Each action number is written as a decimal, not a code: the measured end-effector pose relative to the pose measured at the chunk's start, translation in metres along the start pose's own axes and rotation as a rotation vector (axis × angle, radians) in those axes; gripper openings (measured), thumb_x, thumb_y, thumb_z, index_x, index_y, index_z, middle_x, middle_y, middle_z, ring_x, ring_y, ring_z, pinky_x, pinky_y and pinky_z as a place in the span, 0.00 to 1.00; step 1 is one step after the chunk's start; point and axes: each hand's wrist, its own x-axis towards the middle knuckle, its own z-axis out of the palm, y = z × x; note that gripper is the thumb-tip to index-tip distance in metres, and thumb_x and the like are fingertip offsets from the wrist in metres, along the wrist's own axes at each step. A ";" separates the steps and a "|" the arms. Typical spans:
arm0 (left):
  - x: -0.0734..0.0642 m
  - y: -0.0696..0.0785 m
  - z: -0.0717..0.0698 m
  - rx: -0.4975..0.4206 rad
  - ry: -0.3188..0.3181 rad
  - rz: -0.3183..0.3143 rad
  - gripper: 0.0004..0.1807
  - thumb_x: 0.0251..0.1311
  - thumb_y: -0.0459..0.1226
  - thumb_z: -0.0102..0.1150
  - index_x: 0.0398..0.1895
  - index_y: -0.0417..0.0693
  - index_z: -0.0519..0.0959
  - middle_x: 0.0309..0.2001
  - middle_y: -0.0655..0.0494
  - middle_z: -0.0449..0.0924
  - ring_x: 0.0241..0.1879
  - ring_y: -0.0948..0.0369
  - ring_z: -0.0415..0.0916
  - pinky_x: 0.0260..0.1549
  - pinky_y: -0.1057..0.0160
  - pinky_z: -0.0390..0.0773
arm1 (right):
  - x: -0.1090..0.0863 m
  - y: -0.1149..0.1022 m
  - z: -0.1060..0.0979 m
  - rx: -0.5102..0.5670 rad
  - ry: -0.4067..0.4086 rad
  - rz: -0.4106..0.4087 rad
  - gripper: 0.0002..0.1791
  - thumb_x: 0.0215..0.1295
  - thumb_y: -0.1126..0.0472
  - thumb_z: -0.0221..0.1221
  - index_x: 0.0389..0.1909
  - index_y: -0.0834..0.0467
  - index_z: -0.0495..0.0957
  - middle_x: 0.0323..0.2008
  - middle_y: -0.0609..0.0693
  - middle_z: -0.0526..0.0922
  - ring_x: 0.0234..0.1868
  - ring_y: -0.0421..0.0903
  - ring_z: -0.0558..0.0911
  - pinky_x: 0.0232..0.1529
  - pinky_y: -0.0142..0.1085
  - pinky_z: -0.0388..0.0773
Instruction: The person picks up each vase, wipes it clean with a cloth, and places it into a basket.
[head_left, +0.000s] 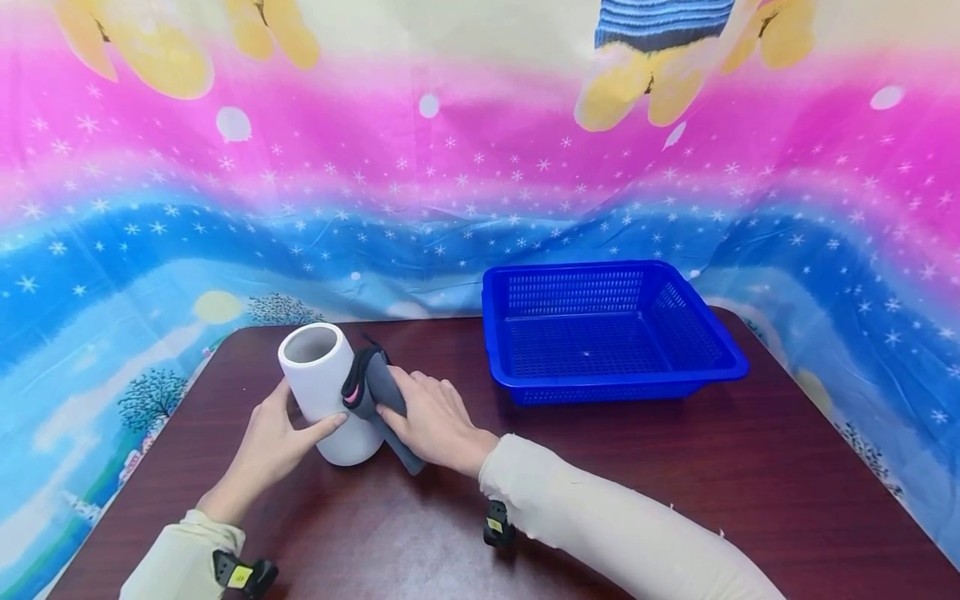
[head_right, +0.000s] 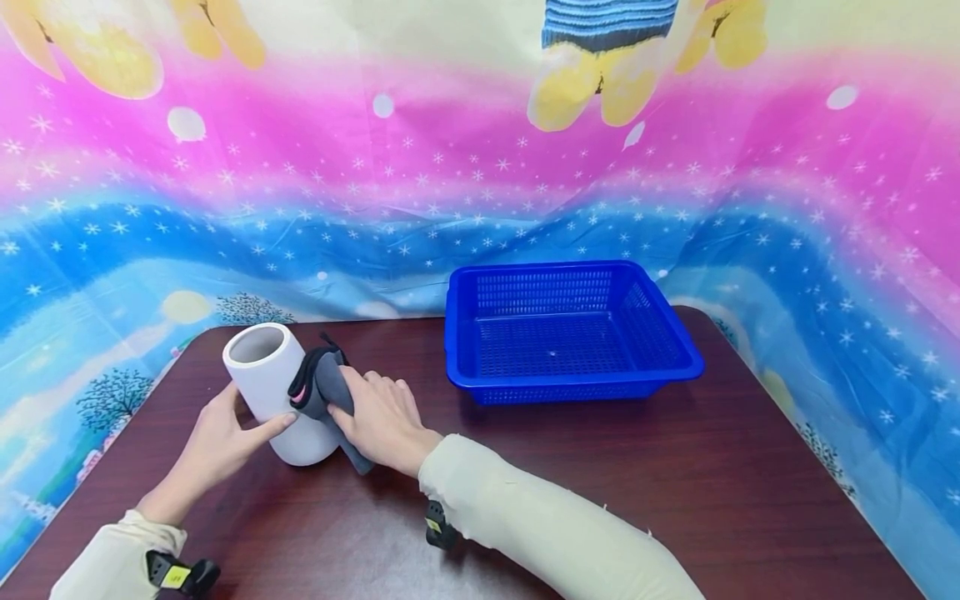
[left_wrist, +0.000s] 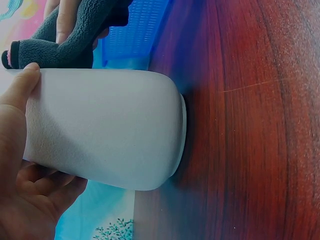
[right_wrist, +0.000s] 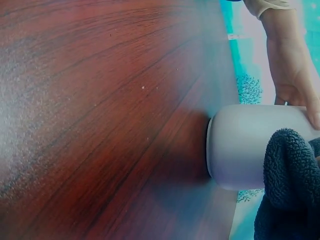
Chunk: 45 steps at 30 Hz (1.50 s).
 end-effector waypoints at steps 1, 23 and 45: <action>0.000 0.000 0.000 -0.001 0.000 0.001 0.42 0.59 0.48 0.72 0.71 0.42 0.63 0.61 0.36 0.76 0.58 0.40 0.79 0.54 0.38 0.81 | 0.000 0.000 0.000 -0.003 -0.001 0.000 0.25 0.72 0.45 0.58 0.66 0.48 0.71 0.39 0.46 0.85 0.38 0.42 0.81 0.30 0.30 0.67; 0.000 0.001 0.001 0.010 0.005 -0.003 0.43 0.59 0.49 0.72 0.72 0.41 0.62 0.62 0.35 0.75 0.58 0.39 0.78 0.54 0.37 0.80 | -0.004 0.006 0.007 -0.050 -0.071 0.034 0.27 0.72 0.44 0.58 0.68 0.47 0.70 0.40 0.47 0.85 0.38 0.42 0.81 0.31 0.31 0.69; -0.003 0.000 0.004 -0.005 0.015 0.014 0.43 0.59 0.48 0.72 0.72 0.42 0.63 0.62 0.36 0.76 0.57 0.39 0.79 0.54 0.37 0.81 | -0.016 0.012 0.019 -0.088 -0.099 0.044 0.27 0.71 0.44 0.59 0.67 0.47 0.71 0.36 0.47 0.83 0.36 0.43 0.81 0.30 0.31 0.66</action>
